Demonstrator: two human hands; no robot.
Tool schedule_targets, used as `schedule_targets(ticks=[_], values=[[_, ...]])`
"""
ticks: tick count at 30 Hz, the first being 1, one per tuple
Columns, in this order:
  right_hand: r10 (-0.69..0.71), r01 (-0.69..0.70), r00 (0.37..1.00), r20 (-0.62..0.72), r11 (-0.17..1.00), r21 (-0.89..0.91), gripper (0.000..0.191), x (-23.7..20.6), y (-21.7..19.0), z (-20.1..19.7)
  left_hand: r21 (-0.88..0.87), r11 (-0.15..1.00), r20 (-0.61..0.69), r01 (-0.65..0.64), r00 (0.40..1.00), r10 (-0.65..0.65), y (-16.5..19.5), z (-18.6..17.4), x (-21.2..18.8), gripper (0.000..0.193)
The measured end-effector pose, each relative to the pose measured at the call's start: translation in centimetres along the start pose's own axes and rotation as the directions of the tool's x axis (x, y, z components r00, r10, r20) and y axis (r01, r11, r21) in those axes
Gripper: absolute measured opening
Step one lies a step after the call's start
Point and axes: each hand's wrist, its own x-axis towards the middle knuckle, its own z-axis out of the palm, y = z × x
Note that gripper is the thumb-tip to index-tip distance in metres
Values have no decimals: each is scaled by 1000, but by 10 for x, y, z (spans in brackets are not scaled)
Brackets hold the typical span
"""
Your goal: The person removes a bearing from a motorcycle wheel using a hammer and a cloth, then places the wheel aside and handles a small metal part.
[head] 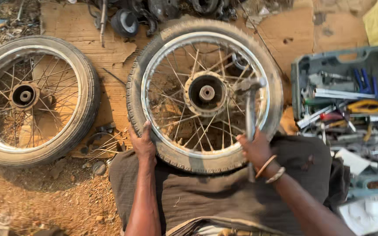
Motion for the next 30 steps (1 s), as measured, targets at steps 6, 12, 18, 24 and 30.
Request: schedule_targets(ticks=[6,12,18,24,30], values=[[-423,409,857,-293,906,-111,18,-21,-4,-97,-11,999,103,-47,993,48,-20,1,6,98],[-625,761,531,-572,649,-2,18,-17,-66,-125,-333,943,74,10,997,16,-21,15,16,91],[-352,516,714,-605,849,115,12,17,-31,-30,-334,941,91,-60,991,96,-1,18,4,84],[-131,131,991,-5,990,55,23,19,26,-22,-370,919,113,-134,976,188,2,19,3,79],[-216,230,960,-177,971,59,24,21,31,-24,-378,925,99,-45,991,89,-11,18,9,78]])
